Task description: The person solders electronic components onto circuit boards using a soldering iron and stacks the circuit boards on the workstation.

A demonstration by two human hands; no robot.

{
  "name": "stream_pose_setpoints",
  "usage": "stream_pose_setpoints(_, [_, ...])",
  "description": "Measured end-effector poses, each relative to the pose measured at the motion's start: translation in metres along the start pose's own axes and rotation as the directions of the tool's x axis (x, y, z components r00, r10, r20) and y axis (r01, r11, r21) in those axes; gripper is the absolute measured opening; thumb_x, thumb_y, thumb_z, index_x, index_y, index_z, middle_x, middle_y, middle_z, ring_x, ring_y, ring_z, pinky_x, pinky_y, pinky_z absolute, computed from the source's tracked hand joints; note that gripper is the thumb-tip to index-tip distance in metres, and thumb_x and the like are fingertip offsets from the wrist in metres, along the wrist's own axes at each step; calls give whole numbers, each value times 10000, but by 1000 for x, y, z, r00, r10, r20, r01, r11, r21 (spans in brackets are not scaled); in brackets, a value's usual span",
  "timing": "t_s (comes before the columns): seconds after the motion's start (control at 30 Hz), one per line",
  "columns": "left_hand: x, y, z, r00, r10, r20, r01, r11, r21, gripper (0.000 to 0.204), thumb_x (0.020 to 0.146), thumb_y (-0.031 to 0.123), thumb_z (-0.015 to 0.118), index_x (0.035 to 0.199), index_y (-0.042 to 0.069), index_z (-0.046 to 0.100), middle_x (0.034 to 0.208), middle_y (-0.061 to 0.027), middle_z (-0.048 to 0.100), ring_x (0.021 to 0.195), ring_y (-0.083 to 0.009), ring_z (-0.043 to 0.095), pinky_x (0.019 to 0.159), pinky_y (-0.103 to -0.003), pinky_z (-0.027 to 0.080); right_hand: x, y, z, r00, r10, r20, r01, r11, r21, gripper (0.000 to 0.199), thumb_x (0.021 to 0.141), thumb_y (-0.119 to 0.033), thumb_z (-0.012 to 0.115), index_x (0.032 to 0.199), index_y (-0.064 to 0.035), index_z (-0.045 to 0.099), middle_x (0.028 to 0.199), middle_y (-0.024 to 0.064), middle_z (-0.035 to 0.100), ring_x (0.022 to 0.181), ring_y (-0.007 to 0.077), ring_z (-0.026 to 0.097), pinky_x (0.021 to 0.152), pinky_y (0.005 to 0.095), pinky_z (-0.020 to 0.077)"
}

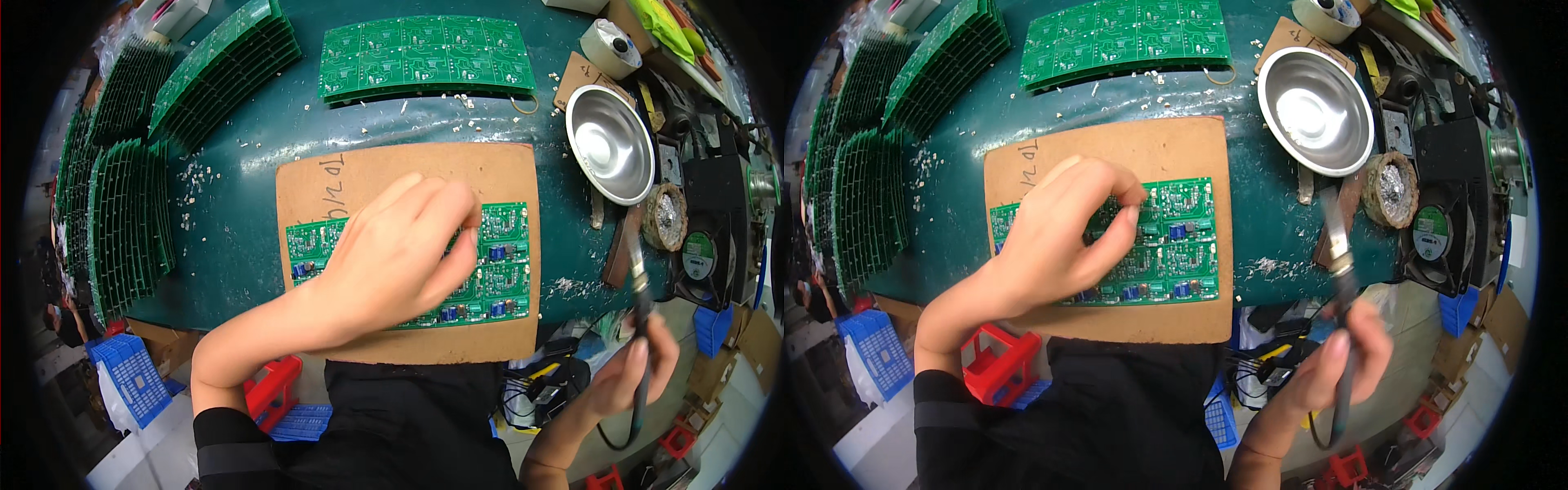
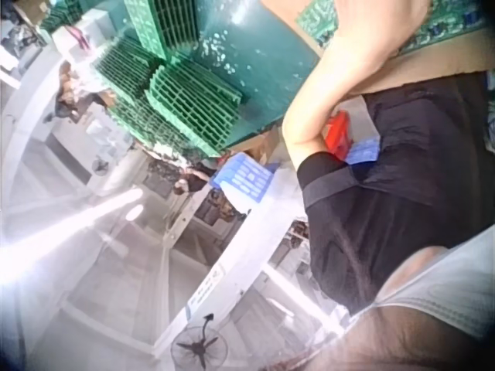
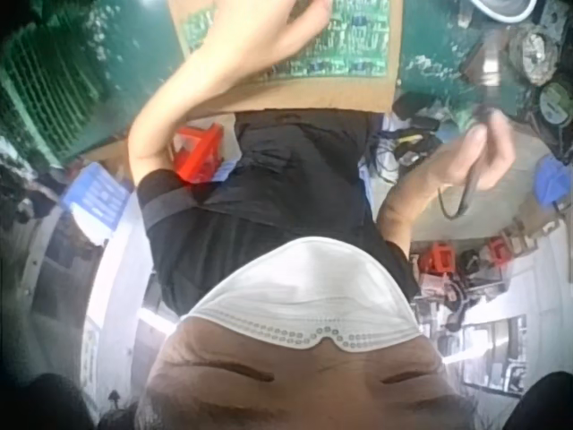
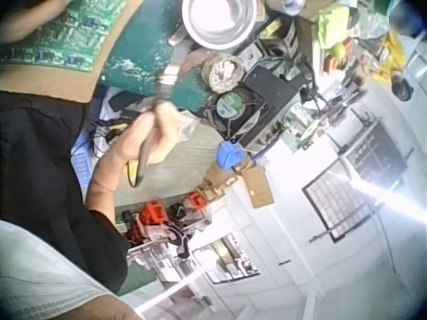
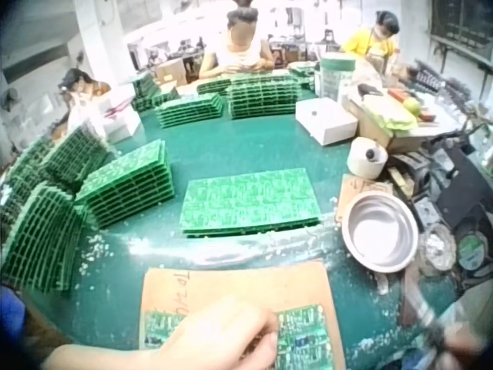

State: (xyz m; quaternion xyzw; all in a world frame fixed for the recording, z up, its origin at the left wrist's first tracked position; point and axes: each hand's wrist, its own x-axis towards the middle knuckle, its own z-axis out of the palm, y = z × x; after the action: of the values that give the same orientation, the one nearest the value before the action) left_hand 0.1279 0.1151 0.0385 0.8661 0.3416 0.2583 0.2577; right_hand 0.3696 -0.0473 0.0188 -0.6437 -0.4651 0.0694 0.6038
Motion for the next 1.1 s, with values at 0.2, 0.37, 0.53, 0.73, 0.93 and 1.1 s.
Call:
stream_pose_setpoints(0.2, [-31, 21, 5, 998, 58, 12, -59, 998, 28, 235, 681, -70, 666, 868, 22, 559, 832, -90, 613, 743, -260, 594, 662, -358, 469, -31, -35, 28, 972, 62, 228, -109, 974, 200, 269, 828, -217, 601, 894, 35, 532, 636, 147, 525, 562, 208, 527, 521, 298, 422])
stream_pose_setpoints(0.37, [-30, 19, 19, 992, 123, -27, -120, 989, 90, 222, 689, -29, 679, 865, 33, 558, 815, -78, 606, 664, -249, 550, 591, -339, 452, -33, -34, 32, 963, 104, 247, -167, 954, 250, 244, 818, -169, 599, 898, 53, 536, 665, 167, 535, 570, 217, 529, 513, 290, 445])
stream_pose_setpoints(0.53, [-27, 15, 29, 988, 138, -65, -128, 983, 129, 216, 680, -20, 686, 843, 43, 559, 788, -73, 588, 652, -244, 540, 585, -342, 453, -32, -33, 36, 952, 143, 269, -216, 940, 264, 216, 811, -122, 591, 903, 67, 542, 693, 181, 537, 584, 228, 534, 525, 296, 464])
stream_pose_setpoints(0.73, [-24, 15, 27, 988, 150, -39, -143, 978, 154, 203, 677, -6, 700, 828, 50, 577, 773, -64, 577, 655, -239, 538, 584, -339, 453, -30, -34, 38, 939, 187, 288, -267, 925, 271, 217, 807, -124, 592, 894, 68, 543, 680, 174, 528, 601, 224, 528, 532, 293, 457])
stream_pose_setpoints(0.93, [-24, 13, 27, 984, 179, -5, -176, 974, 146, 197, 679, 3, 706, 829, 49, 587, 789, -57, 577, 670, -237, 535, 591, -337, 453, -27, -35, 33, 909, 169, 382, -293, 909, 297, 172, 834, -113, 616, 938, 17, 576, 737, 142, 588, 672, 194, 560, 630, 288, 470])
stream_pose_setpoints(1.1, [-24, 16, 25, 990, 141, -12, -139, 984, 111, 184, 687, -3, 691, 840, 45, 600, 806, -69, 590, 693, -246, 555, 620, -344, 467, -32, -34, 38, 960, 132, 246, -205, 931, 303, 233, 808, -159, 585, 884, 55, 533, 657, 158, 520, 607, 216, 511, 520, 288, 440])
